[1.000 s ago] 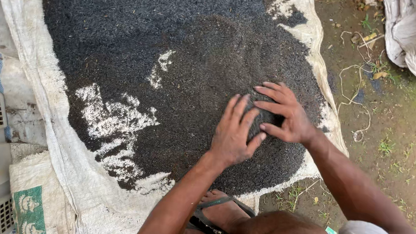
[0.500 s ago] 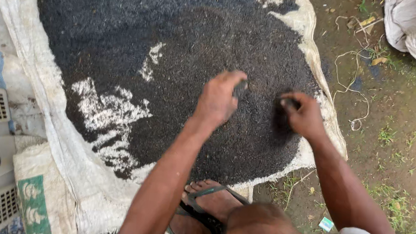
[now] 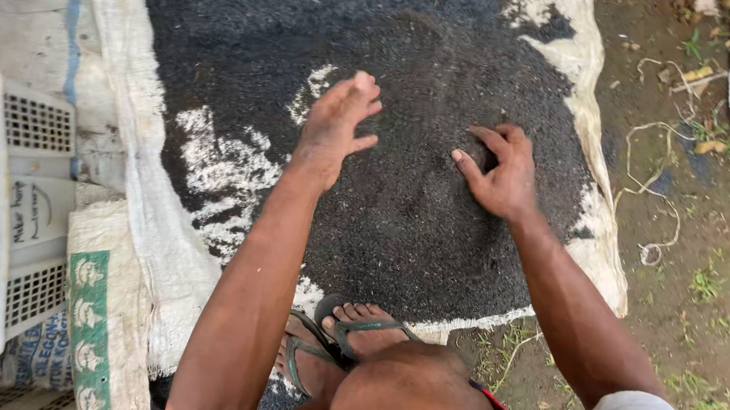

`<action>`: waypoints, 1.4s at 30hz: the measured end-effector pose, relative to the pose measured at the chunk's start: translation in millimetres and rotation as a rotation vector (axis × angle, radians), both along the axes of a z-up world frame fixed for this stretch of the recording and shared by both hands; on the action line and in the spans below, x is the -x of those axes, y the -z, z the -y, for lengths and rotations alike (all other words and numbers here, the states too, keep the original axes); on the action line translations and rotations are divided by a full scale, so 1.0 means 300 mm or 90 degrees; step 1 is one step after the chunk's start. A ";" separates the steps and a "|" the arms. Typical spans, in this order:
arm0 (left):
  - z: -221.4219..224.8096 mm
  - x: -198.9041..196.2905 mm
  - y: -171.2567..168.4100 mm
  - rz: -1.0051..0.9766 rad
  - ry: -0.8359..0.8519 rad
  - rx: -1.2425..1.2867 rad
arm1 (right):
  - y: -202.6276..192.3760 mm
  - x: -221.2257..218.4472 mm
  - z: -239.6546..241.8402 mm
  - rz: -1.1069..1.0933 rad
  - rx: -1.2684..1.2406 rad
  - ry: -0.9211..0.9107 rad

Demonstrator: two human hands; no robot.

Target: The person repeatedly scoops and sifts a pile of dark seeds on a white sack using both hands. The hands lift and drop the seeds to separate lighter material, continuing the same motion across the pile.

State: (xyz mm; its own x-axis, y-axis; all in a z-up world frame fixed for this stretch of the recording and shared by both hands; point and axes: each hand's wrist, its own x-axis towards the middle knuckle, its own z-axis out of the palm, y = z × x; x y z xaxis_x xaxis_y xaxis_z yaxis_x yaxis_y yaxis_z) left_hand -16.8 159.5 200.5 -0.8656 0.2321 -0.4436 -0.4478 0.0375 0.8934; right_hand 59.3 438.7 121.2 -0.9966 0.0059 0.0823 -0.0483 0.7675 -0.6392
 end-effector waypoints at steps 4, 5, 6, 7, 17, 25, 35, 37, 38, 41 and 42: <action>0.060 -0.026 -0.001 0.072 -0.063 -0.134 | 0.013 0.016 0.018 0.321 0.645 0.257; 0.068 -0.034 -0.001 0.076 -0.070 -0.135 | 0.002 0.018 0.019 0.262 0.848 0.186; 0.074 -0.040 0.001 0.080 -0.077 -0.136 | -0.014 0.023 0.018 0.195 1.046 0.110; 0.078 -0.045 0.003 0.085 -0.084 -0.138 | -0.033 0.030 0.018 0.118 1.239 0.025; 0.123 -0.058 -0.057 0.070 -0.083 -0.081 | -0.174 0.053 0.091 0.159 1.286 0.082; 0.241 -0.072 -0.077 -0.107 0.256 0.793 | -0.183 0.091 0.037 0.083 0.447 0.045; 0.654 -0.072 -0.197 -0.138 0.103 0.914 | -0.165 -0.190 0.445 0.065 0.443 -0.341; 0.683 -0.051 -0.259 -0.087 0.138 0.973 | -0.086 -0.282 0.665 0.256 0.613 -0.497; 0.697 -0.040 -0.290 -0.064 0.145 0.999 | -0.044 -0.341 0.747 0.389 0.573 -0.507; 0.751 0.014 -0.392 -0.053 0.142 1.047 | 0.091 -0.426 1.000 0.424 0.556 -0.555; 0.772 0.023 -0.420 -0.088 0.127 1.042 | 0.131 -0.428 1.042 0.421 0.470 -0.583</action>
